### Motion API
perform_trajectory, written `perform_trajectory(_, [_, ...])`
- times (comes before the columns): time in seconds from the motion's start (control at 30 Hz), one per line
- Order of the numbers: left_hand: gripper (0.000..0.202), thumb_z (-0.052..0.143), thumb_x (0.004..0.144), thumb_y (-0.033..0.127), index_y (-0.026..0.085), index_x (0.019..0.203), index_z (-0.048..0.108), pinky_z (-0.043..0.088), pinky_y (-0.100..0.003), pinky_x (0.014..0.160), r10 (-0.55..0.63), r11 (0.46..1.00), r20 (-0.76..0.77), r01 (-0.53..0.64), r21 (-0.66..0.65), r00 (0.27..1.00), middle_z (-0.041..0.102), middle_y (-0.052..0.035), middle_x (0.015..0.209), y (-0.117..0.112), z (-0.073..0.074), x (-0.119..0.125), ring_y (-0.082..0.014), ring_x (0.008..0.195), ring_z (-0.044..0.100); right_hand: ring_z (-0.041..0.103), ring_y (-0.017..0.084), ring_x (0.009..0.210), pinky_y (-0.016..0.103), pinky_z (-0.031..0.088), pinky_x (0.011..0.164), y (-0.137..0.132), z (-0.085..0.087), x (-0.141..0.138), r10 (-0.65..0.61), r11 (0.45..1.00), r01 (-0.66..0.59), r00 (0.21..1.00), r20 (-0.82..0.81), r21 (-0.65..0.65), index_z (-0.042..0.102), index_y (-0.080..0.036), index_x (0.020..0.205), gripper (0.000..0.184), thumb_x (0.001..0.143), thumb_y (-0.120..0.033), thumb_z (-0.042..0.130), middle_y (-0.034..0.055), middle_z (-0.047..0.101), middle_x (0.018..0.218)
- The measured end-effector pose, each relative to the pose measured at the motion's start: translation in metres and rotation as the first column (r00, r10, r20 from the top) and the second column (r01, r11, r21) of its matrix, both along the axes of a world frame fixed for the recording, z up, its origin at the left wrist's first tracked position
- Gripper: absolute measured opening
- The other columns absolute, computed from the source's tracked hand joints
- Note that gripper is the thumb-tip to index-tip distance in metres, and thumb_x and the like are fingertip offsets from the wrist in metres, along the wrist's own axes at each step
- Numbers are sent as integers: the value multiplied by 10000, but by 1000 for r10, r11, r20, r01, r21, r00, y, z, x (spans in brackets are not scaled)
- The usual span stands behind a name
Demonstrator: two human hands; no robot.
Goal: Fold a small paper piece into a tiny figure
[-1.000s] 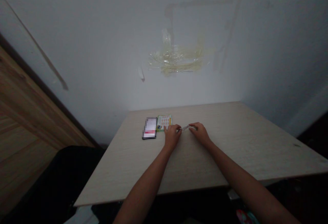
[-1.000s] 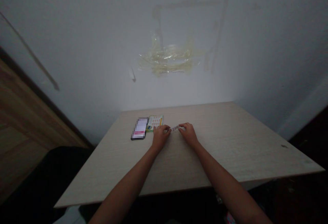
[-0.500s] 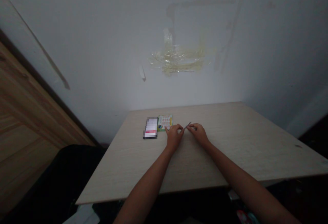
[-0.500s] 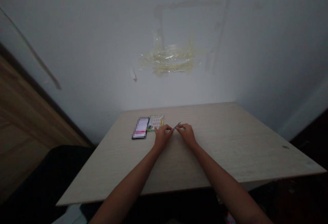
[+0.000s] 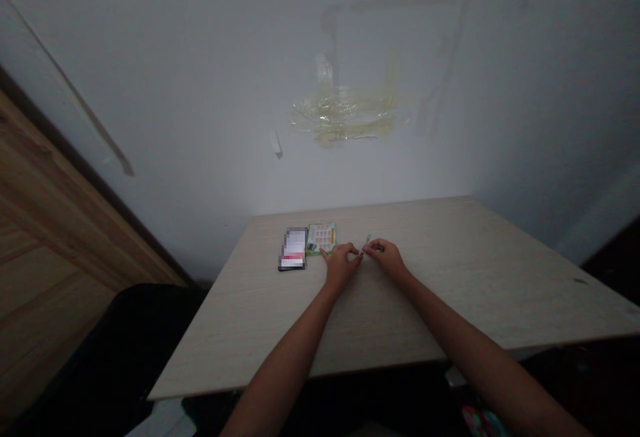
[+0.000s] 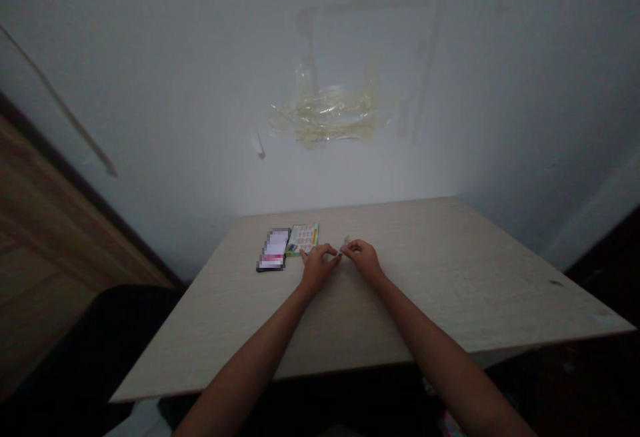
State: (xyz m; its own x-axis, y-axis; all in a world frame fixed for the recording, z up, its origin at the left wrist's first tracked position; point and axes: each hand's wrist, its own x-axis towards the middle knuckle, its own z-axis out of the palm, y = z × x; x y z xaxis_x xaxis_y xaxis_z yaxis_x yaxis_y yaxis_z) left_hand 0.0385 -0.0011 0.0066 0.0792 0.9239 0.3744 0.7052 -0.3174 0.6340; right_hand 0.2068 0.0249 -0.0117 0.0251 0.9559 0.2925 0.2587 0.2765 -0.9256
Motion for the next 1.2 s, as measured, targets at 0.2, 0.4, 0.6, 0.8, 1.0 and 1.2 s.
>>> perform_trajectory(0.2, [87, 651, 850, 352, 265, 857, 660, -4, -713, 1105, -16, 1000, 39, 16, -23, 999, 729, 10, 1023, -1, 2, 0, -249, 1111, 601, 673, 219, 823, 359, 502, 813, 3, 3, 5, 148, 988, -151, 987, -65, -33, 636, -186, 768, 379, 703, -559, 666, 58, 720, 816])
perform_trajectory(0.4, [349, 757, 753, 350, 311, 1081, 645, -7, -743, 1086, -18, 996, 111, 28, -81, 994, 747, -3, 1000, -1, 6, 1, -288, 1203, 544, 664, 217, 781, 352, 499, 781, 4, 4, 11, 217, 971, -228, 967, -133, -73, 615, -189, 811, 424, 667, -581, 690, 61, 713, 808])
perform_trajectory(0.6, [263, 716, 773, 395, 289, 1013, 716, -23, -704, 1113, -12, 993, 115, 25, -115, 993, 752, -34, 1032, 3, 6, 0, -280, 1202, 537, 635, 200, 774, 338, 474, 785, 2, 7, 11, 238, 961, -257, 956, -170, -100, 638, -177, 821, 404, 663, -539, 724, 50, 701, 806])
perform_trajectory(0.8, [131, 683, 799, 378, 258, 819, 730, 9, -673, 1132, 44, 994, 128, -30, -106, 991, 750, -18, 1007, 4, 7, -2, -261, 1123, 590, 604, 195, 765, 332, 443, 782, -4, 13, 12, 250, 951, -274, 954, -166, -145, 655, -169, 780, 404, 656, -546, 731, 30, 674, 774])
perform_trajectory(1.0, [121, 670, 819, 363, 258, 829, 727, -88, -716, 1088, 19, 989, 175, 7, -150, 984, 759, -2, 955, 2, 11, -1, -261, 1072, 634, 607, 204, 836, 321, 429, 815, -12, 21, 13, 336, 929, -349, 935, -108, -128, 692, -167, 843, 383, 734, -533, 676, 43, 694, 855])
perform_trajectory(1.2, [170, 663, 823, 391, 270, 907, 748, -16, -680, 1123, 19, 986, 202, 15, -168, 979, 768, -21, 949, 1, 12, -1, -264, 1062, 645, 594, 199, 791, 311, 429, 774, -13, 23, 12, 329, 935, -332, 943, -45, -123, 707, -158, 831, 395, 745, -540, 660, 35, 686, 810])
